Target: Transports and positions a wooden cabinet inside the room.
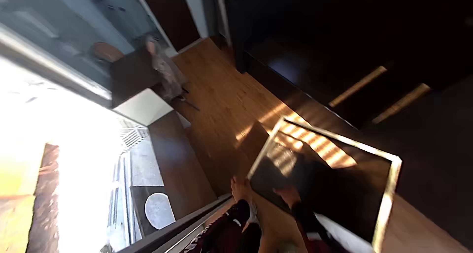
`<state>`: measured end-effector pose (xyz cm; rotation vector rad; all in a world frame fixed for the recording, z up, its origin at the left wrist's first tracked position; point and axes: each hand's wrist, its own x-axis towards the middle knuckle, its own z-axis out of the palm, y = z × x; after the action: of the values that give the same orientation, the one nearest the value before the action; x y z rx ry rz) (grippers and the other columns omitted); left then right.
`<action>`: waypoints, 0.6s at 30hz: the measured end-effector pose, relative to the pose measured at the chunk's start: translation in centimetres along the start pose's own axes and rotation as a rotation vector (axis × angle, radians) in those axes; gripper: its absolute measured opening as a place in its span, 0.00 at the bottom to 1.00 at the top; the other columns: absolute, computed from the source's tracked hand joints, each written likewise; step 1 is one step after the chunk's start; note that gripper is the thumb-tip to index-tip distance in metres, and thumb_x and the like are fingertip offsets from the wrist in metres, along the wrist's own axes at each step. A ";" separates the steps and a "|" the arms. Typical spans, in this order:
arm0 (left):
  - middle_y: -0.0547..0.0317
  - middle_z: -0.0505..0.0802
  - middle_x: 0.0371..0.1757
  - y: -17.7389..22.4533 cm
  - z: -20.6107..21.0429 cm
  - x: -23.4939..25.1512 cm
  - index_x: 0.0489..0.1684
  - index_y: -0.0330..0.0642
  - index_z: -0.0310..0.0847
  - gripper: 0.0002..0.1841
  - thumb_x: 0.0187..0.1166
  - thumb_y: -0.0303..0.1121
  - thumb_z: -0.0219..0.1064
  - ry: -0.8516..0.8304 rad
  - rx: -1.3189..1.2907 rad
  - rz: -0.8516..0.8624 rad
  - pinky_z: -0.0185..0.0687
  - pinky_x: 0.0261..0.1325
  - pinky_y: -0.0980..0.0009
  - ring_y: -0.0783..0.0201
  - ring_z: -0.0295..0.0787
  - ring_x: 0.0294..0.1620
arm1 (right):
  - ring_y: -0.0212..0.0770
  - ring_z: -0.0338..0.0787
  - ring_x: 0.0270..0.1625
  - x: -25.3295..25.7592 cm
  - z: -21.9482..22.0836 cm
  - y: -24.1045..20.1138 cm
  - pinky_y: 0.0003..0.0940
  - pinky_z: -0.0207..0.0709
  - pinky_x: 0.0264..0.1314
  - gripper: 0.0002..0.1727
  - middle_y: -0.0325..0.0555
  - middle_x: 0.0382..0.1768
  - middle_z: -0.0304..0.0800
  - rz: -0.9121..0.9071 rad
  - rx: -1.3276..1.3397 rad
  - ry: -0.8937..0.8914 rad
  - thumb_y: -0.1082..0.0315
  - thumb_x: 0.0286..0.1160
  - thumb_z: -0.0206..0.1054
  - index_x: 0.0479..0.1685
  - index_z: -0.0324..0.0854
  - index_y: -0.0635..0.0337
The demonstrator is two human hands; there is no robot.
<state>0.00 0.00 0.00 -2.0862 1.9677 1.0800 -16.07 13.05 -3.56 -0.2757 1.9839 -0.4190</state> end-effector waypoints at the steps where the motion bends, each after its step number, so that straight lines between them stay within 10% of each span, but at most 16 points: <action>1: 0.35 0.76 0.82 -1.0 0.8 -0.4 0.85 0.37 0.65 0.33 0.87 0.50 0.61 -0.043 -0.020 -0.022 0.71 0.82 0.41 0.39 0.73 0.83 | 0.62 0.83 0.74 0.3 -0.3 -1.9 0.62 0.73 0.78 0.36 0.66 0.66 0.87 0.005 -0.025 -0.019 0.43 0.70 0.77 0.62 0.87 0.69; 9: 0.30 0.84 0.70 -1.8 8.2 -6.9 0.84 0.39 0.62 0.31 0.89 0.48 0.63 -0.770 -0.399 -0.334 0.84 0.60 0.40 0.37 0.86 0.65 | 0.58 0.82 0.75 6.5 -1.3 -12.6 0.58 0.73 0.79 0.37 0.65 0.70 0.83 0.102 0.330 0.036 0.55 0.70 0.78 0.76 0.73 0.69; 14: 0.34 0.78 0.78 3.6 6.9 -6.7 0.89 0.40 0.56 0.29 0.91 0.36 0.60 -0.801 -0.435 -0.249 0.82 0.62 0.43 0.41 0.82 0.69 | 0.58 0.84 0.70 9.3 -1.8 -15.5 0.60 0.75 0.73 0.26 0.64 0.63 0.87 0.090 0.500 0.090 0.58 0.70 0.77 0.60 0.84 0.69; 18: 0.30 0.81 0.74 4.8 8.9 -3.6 0.87 0.35 0.60 0.36 0.86 0.47 0.67 -0.749 -0.464 -0.270 0.84 0.65 0.42 0.38 0.83 0.70 | 0.55 0.86 0.68 7.1 -3.4 -12.7 0.59 0.79 0.70 0.29 0.57 0.65 0.88 -0.107 0.413 0.021 0.56 0.72 0.78 0.73 0.80 0.56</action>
<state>-7.89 6.69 -2.84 -1.6407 1.1242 2.0000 -22.07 -0.63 -2.89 -0.1147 1.8564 -0.8880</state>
